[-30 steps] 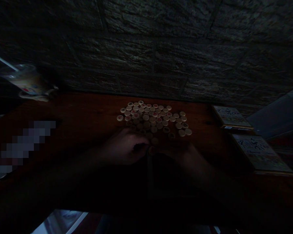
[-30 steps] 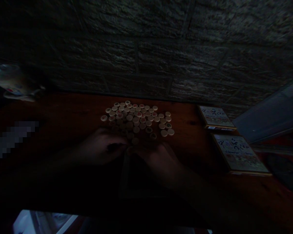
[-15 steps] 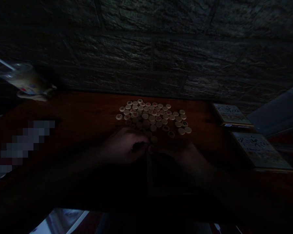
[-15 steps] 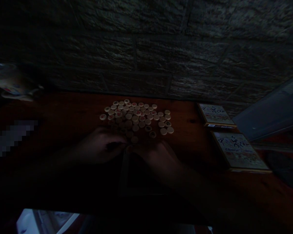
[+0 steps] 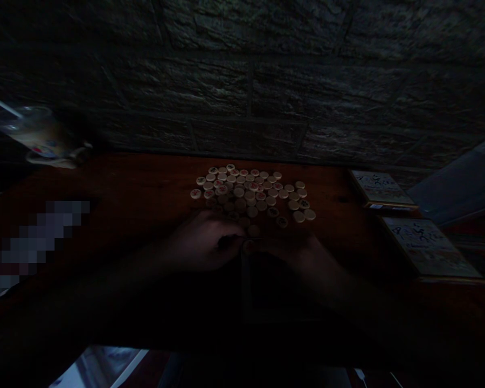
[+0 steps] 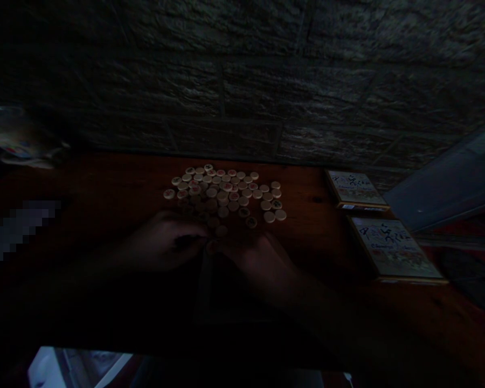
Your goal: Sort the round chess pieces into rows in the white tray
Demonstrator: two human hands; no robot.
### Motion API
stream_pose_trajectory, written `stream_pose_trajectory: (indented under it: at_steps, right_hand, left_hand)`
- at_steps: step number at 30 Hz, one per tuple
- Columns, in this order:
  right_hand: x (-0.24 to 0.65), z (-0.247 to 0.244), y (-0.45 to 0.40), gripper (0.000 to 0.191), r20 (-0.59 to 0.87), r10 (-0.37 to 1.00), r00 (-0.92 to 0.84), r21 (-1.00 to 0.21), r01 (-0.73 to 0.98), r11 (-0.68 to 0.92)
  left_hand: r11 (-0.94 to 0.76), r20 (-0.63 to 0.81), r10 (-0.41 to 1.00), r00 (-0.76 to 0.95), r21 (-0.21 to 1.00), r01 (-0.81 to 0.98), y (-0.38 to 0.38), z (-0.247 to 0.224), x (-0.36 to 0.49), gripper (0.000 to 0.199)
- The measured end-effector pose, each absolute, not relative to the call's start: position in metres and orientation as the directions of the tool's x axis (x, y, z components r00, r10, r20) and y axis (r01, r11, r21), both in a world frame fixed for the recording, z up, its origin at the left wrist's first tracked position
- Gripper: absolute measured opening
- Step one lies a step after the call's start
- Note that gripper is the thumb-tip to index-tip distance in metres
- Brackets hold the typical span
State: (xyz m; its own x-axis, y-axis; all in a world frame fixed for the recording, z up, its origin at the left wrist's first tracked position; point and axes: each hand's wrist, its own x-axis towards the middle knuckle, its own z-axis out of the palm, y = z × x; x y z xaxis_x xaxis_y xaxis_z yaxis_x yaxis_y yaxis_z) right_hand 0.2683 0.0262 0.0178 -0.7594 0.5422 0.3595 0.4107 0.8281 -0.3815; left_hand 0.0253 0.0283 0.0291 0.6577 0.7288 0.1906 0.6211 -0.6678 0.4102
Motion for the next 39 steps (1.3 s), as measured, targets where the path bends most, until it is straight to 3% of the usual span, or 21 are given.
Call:
stream_pose_trajectory:
  at_steps: [11,34,39]
  right_hand:
    - [0.2679,0.0192,0.0262,0.036,0.379,0.522,-0.764,-0.339,0.410,0.847]
    - [0.2697,0.0243,0.0254,0.042,0.304,0.582,-0.754,-0.402,0.452,0.796]
    - [0.2687,0.0237,0.0255,0.036,0.324,0.575,-0.751,-0.427,0.426,0.798]
  left_hand:
    - [-0.679,0.202,0.722,0.662,0.392,0.621,0.0297,0.0285,0.0254,0.019]
    - [-0.673,0.210,0.729,0.652,0.398,0.624,0.0282,0.0301,0.0247,0.019]
    - [-0.674,0.212,0.728,0.652,0.393,0.625,0.0283,0.0297,0.0247,0.019]
